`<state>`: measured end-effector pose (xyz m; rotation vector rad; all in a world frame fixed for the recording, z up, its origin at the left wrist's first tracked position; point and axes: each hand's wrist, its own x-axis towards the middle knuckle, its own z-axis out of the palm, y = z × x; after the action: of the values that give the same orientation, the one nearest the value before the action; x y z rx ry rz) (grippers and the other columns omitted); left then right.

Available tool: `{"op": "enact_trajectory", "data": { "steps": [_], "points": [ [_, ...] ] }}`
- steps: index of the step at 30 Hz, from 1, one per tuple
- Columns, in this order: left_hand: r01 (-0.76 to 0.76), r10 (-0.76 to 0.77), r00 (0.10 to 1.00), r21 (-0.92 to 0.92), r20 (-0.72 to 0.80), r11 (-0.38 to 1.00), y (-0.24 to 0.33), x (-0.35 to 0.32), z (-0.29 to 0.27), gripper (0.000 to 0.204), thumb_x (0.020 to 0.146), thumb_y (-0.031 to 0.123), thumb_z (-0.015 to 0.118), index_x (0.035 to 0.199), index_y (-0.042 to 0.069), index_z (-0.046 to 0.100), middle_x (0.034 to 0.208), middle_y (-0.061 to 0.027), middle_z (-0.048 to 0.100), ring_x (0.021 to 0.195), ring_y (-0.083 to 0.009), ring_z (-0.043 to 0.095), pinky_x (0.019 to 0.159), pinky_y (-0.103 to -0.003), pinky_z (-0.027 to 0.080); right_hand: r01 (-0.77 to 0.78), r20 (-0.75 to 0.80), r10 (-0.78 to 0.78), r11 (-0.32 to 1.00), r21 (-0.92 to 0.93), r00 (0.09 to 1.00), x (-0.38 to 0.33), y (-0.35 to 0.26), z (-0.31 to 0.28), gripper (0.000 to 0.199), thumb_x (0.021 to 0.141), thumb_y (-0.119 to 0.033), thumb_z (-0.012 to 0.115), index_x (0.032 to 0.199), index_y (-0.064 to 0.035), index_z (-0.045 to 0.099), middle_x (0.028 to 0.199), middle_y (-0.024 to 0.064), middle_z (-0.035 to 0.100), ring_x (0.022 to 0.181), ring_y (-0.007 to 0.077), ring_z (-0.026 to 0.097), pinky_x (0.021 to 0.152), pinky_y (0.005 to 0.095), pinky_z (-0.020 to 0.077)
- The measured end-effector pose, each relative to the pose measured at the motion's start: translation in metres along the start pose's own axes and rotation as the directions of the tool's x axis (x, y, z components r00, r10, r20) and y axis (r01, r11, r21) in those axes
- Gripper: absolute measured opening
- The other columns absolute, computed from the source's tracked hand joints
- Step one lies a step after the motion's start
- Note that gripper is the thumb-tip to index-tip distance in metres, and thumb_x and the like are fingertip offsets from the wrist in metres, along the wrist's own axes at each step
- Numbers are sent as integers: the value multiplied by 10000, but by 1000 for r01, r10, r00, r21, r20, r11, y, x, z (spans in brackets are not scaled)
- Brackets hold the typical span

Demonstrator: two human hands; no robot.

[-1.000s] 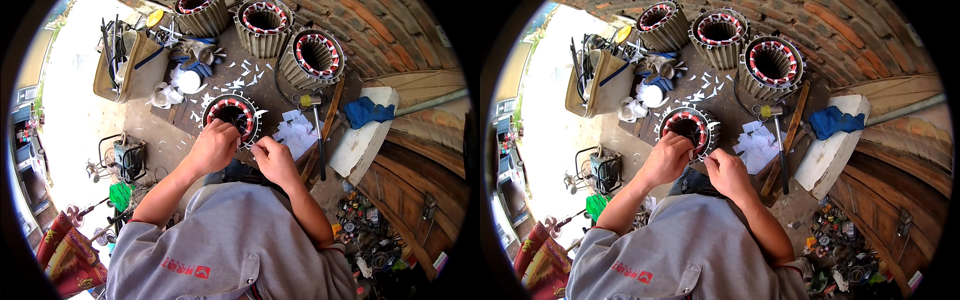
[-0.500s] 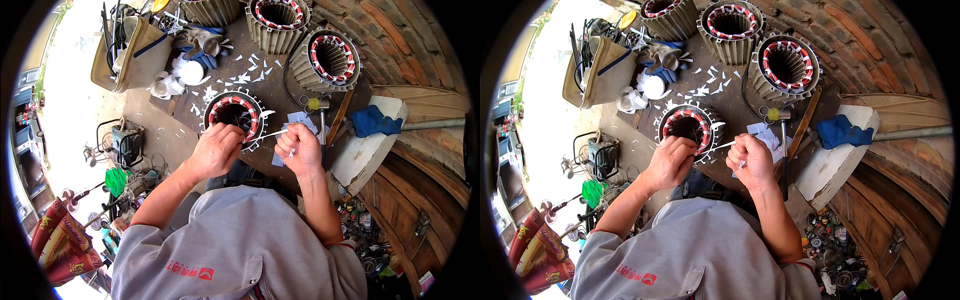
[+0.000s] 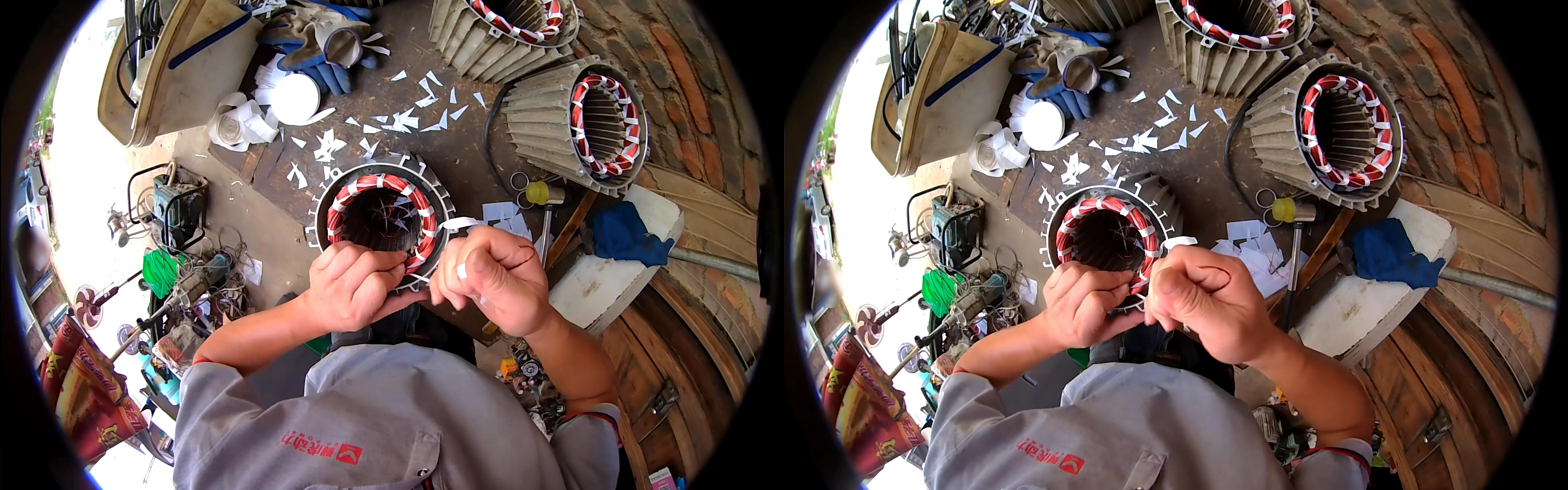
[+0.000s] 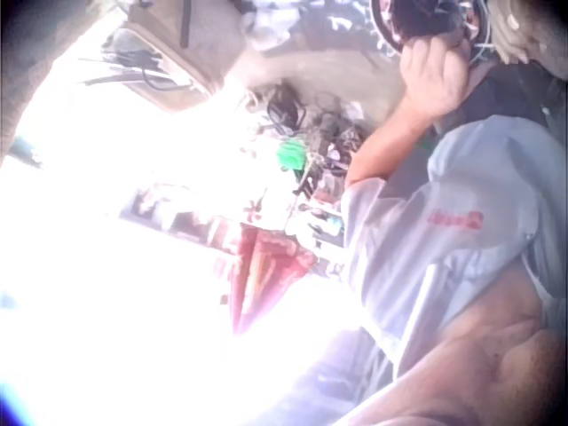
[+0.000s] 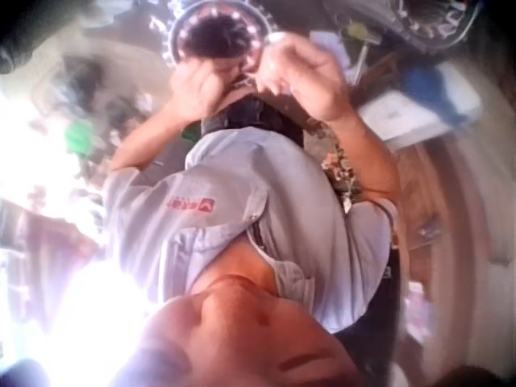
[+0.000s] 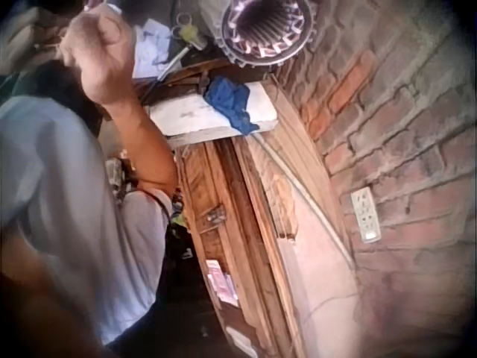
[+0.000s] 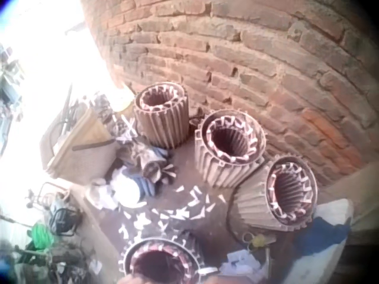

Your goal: The person inserts white insulating strips into the slots of a motor stator core, tucking them in by hand. They then use a hammer and a metal tool to tap the strips flush with the stator surface. The person repeats this process for multiple slots around the stator.

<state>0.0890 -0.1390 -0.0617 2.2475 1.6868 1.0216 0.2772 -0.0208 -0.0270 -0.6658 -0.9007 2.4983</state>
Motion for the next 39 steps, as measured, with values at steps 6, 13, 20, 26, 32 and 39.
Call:
{"op": "enact_trajectory", "data": {
  "steps": [6, 13, 20, 26, 32, 39],
  "points": [
    [-110, 114, 992, 77, -46, 991, -8, -2, 7, 344, 744, 309, 834, 821, 59, 609, 884, -67, 697, 639, -150, 569, 591, -270, 414, -61, -60, 32, 817, -574, 998, 39, -29, 18, 380, 984, -107, 590, 658, -22, 412, 532, 35, 419, 502, 66, 359, 442, 314, 298],
    [-124, 130, 989, 92, -66, 988, -9, -6, 13, 360, 753, 361, 815, 807, 69, 610, 887, -57, 701, 686, -160, 587, 646, -273, 428, -131, -119, 73, 784, -606, 990, 38, -35, 17, 366, 948, -64, 598, 640, -17, 405, 505, 65, 417, 466, 91, 377, 424, 342, 310],
    [-129, 138, 987, 109, -80, 986, -10, -2, 12, 354, 751, 353, 828, 794, 80, 607, 874, -46, 695, 651, -150, 583, 624, -253, 427, -194, -249, 87, 875, -444, 964, 36, -38, 19, 389, 1009, -96, 545, 650, -75, 398, 581, -57, 397, 553, 21, 338, 475, 256, 291],
    [-179, 184, 981, 87, -60, 980, -17, 0, 5, 394, 695, 368, 877, 747, 87, 607, 854, -49, 701, 654, -154, 596, 564, -254, 453, 28, -199, -82, 965, -259, 976, 7, -15, 12, 282, 1040, -136, 503, 794, -3, 539, 668, 35, 564, 596, 79, 519, 578, 243, 448],
    [-401, 414, 908, -157, 62, 903, -68, 13, -26, 398, 705, 379, 869, 767, 106, 585, 870, -18, 699, 667, -153, 602, 560, -254, 437, 122, -322, -347, 824, -554, 881, -26, 15, 45, 256, 1052, -119, 468, 881, 37, 577, 888, 117, 683, 732, 123, 607, 669, 251, 482],
    [-163, 214, 941, -200, 264, 966, -53, 32, -55, 446, 755, 357, 795, 1044, 58, 635, 968, -58, 646, 900, -253, 620, 878, -395, 470, -132, -380, -416, 512, -848, 826, -75, 19, 95, 344, 1055, -258, 481, 986, 33, 651, 820, 115, 700, 664, 189, 663, 605, 302, 528]
  ]
}}
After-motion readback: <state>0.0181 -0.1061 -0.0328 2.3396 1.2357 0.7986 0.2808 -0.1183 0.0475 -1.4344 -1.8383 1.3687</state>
